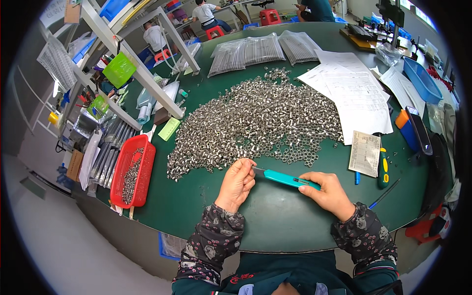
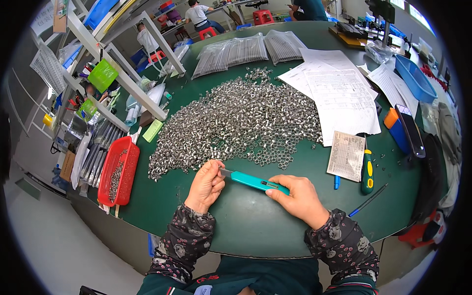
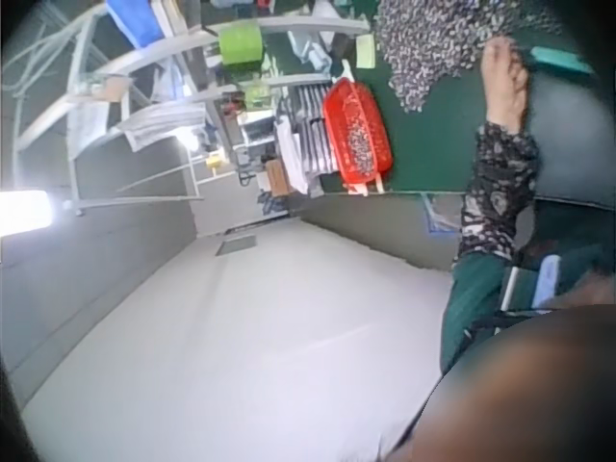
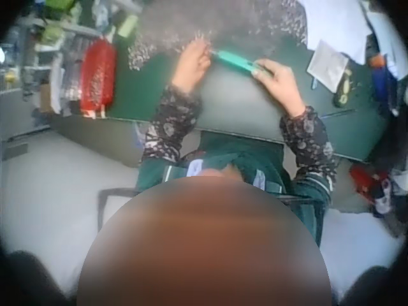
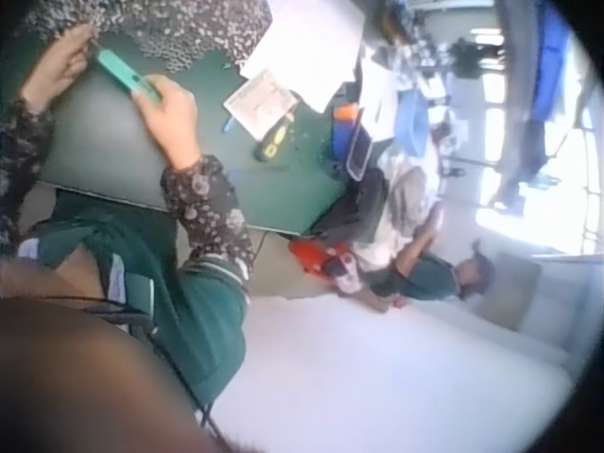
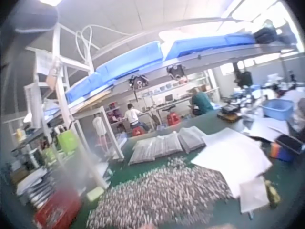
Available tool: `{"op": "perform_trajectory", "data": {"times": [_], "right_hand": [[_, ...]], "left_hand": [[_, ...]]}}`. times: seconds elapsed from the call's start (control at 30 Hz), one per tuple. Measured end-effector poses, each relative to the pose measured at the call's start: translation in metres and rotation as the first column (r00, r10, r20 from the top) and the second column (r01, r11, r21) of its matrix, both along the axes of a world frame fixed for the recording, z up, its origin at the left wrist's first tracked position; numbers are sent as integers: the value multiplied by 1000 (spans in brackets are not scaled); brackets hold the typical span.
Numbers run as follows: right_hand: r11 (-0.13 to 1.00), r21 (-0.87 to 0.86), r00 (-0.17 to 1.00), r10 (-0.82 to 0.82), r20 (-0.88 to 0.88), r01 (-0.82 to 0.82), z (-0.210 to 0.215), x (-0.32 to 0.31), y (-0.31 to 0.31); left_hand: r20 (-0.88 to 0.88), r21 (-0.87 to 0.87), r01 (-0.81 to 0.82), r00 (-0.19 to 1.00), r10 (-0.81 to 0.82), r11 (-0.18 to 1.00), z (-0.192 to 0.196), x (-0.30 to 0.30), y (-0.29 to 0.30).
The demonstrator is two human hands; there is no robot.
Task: Processing small metal hardware components one by one using a handheld deburring or cutting tool at a factory workbench.
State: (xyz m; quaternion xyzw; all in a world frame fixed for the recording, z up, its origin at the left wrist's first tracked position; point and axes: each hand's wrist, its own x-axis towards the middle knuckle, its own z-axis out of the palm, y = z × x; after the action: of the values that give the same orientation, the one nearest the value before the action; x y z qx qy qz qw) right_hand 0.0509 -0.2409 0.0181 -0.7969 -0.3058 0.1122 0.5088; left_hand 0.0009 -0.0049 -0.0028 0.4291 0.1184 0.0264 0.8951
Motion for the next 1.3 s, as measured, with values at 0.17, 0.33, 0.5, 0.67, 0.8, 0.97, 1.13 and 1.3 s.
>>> {"op": "perform_trajectory", "data": {"times": [0.17,0.33,0.5,0.67,0.8,0.97,1.13,1.3], "right_hand": [[998,-7,990,-58,126,59,-3,-3,0],[993,-66,963,-83,256,103,1,-5,2],[988,-89,944,-89,317,123,7,-7,2],[989,-71,907,-91,412,131,6,-8,2],[991,-29,853,-100,512,134,6,-7,3],[987,44,809,-150,568,152,5,-6,4],[963,-205,793,-16,609,177,1,-4,0],[977,-34,814,-155,560,209,7,-6,0]], "left_hand": [[-39,64,-17,999,20,998,0,0,-1],[-61,89,-31,997,37,996,-1,0,-1],[-83,109,-27,996,36,994,2,0,-1],[-110,100,-45,992,56,994,5,0,-3],[-113,29,-12,993,16,1000,8,-1,-3],[-112,-88,35,993,-45,996,7,-2,3],[-92,-118,12,996,-23,993,6,-2,7],[-77,-99,-8,997,1,995,9,-2,6]]}}
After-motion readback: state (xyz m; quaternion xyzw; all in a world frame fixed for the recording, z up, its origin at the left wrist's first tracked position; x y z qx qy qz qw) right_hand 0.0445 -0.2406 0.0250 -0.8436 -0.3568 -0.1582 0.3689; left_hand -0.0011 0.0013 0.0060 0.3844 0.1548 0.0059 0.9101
